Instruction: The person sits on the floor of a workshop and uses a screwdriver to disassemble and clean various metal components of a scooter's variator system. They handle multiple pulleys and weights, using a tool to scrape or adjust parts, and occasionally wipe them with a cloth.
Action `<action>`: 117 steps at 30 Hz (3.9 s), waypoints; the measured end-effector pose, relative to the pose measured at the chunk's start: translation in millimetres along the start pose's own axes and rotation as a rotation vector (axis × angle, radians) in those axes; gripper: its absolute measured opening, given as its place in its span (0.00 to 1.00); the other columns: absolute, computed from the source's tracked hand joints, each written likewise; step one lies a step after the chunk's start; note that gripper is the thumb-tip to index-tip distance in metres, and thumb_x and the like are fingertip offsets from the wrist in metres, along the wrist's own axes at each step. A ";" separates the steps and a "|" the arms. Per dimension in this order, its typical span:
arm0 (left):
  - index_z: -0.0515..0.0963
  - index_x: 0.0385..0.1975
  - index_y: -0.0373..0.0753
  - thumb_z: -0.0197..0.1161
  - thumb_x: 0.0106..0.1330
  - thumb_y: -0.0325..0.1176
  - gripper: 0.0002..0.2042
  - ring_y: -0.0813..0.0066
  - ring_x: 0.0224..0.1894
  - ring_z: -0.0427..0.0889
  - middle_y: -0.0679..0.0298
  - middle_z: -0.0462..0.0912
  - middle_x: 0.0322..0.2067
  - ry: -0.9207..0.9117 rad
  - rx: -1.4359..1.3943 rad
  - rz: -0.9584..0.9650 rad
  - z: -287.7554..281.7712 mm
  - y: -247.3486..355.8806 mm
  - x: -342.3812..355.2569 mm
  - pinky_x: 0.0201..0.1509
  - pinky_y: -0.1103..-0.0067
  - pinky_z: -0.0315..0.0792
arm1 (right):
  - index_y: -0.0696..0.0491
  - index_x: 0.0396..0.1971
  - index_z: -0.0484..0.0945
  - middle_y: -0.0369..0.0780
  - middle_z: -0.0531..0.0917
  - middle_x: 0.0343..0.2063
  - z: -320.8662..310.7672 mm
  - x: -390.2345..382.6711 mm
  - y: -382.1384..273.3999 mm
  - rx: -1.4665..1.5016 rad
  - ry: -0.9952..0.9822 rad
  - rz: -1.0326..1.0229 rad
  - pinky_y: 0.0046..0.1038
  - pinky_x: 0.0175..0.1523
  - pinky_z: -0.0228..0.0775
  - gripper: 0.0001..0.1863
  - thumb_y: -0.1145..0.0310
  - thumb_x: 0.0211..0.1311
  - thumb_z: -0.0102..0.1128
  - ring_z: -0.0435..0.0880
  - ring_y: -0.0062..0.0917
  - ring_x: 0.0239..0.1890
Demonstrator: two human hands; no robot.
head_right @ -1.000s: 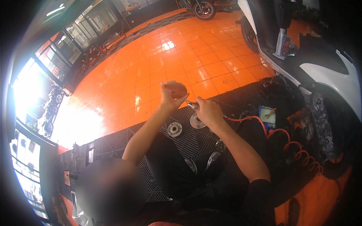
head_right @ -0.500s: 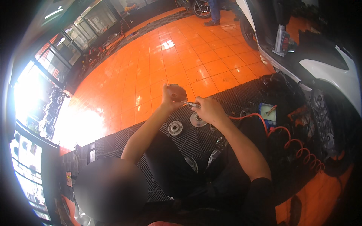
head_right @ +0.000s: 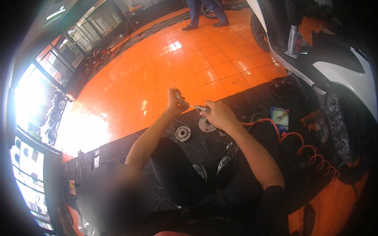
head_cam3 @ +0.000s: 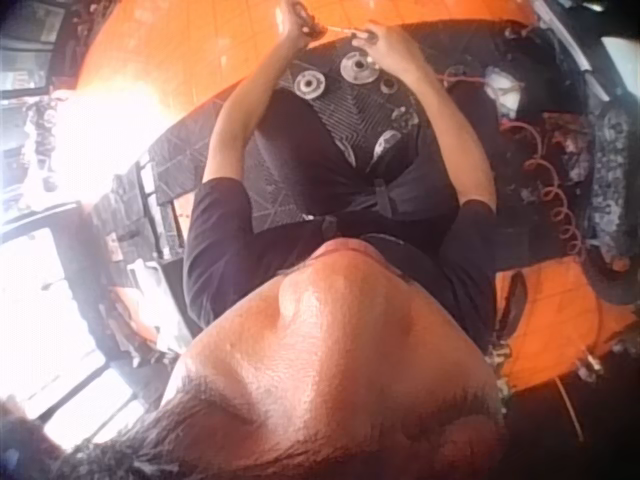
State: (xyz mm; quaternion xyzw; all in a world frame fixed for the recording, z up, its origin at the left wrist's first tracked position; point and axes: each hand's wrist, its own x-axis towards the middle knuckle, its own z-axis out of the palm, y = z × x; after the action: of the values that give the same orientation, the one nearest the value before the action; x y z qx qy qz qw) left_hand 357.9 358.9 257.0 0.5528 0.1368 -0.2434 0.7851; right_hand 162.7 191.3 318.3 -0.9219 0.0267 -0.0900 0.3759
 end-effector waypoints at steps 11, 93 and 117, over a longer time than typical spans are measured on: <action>0.68 0.36 0.48 0.46 0.62 0.65 0.24 0.66 0.38 0.70 0.66 0.70 0.35 0.002 -0.002 -0.097 17.2 -9.1 -16.1 0.49 0.56 0.69 | 0.57 0.35 0.79 0.45 0.85 0.28 12.6 -3.6 -2.1 -0.086 0.057 -0.052 0.39 0.40 0.74 0.15 0.59 0.60 0.65 0.85 0.40 0.34; 0.64 0.57 0.37 0.41 0.66 0.63 0.33 0.46 0.56 0.67 0.46 0.66 0.54 -0.322 -0.521 -0.048 25.1 13.5 -50.9 0.60 0.46 0.66 | 0.57 0.34 0.79 0.47 0.82 0.25 -2.9 9.8 18.5 0.101 -0.001 0.079 0.39 0.39 0.72 0.16 0.57 0.61 0.65 0.83 0.40 0.31; 0.76 0.41 0.47 0.51 0.62 0.65 0.26 0.67 0.36 0.76 0.67 0.77 0.33 -0.295 0.183 -0.044 10.9 -20.3 8.4 0.39 0.60 0.72 | 0.55 0.38 0.79 0.46 0.84 0.28 -11.3 12.3 21.7 0.112 -0.009 0.071 0.39 0.40 0.74 0.16 0.57 0.62 0.63 0.85 0.42 0.34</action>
State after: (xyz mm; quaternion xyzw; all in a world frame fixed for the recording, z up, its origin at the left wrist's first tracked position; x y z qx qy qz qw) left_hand 353.6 341.3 240.4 0.5772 0.0095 -0.3506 0.7375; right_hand 173.1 166.6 312.9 -0.8982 0.0525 -0.0736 0.4302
